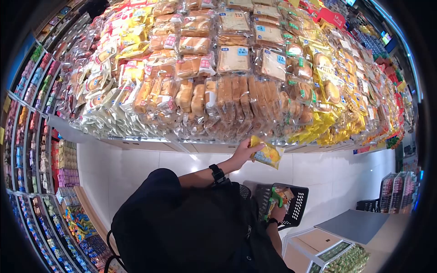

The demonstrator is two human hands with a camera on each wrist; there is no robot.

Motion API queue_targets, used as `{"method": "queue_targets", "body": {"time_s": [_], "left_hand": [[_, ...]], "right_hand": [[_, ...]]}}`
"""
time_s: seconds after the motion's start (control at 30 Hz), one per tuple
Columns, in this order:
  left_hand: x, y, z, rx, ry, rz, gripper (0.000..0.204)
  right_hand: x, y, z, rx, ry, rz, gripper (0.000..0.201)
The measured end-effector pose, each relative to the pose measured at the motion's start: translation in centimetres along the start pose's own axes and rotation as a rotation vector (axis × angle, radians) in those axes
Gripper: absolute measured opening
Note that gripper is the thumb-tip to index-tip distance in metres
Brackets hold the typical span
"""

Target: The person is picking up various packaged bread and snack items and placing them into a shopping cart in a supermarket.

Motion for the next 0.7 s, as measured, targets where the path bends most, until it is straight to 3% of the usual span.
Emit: {"method": "queue_targets", "body": {"time_s": [0.2,0.27,0.33,0.43,0.57,0.63,0.7], "left_hand": [[2.4,-3.8,-1.0,-0.016,-0.02,-0.027,0.027],[3.6,-5.4,-1.2,-0.008,0.019,0.009,0.026],[4.1,-7.3,-0.7,-0.078,-0.119,-0.023,0.027],[7.5,-11.0,-0.1,-0.112,0.03,-0.042,0.028],[12.5,-16.8,-1.6,-0.003,0.204,-0.106,0.025],[15.9,-17.6,-2.8,-0.039,0.231,-0.139,0.025],[18.4,-18.0,-3.8,-0.074,0.251,-0.171,0.025]], "right_hand": [[-1.8,-4.3,0.5,0.061,0.065,-0.026,0.046],[-3.2,-5.2,0.8,0.203,0.164,-0.08,0.048],[-3.2,-6.9,-0.1,0.203,0.122,-0.05,0.05],[-1.5,-10.4,1.6,0.158,0.02,-0.042,0.035],[0.4,-14.4,2.4,0.141,-0.025,-0.053,0.04],[0.6,-15.8,2.1,0.201,0.018,-0.076,0.048],[1.3,-17.4,3.3,0.215,0.031,-0.095,0.037]]}}
Point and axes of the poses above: each hand's wrist, its own y-axis towards the middle knuckle, its own x-axis out of the back of the hand, z = x × y, the point moved 2 cm from there along y, towards the middle knuckle, and after that the axes turned 10 degrees about -z, right-handed, at the moved point
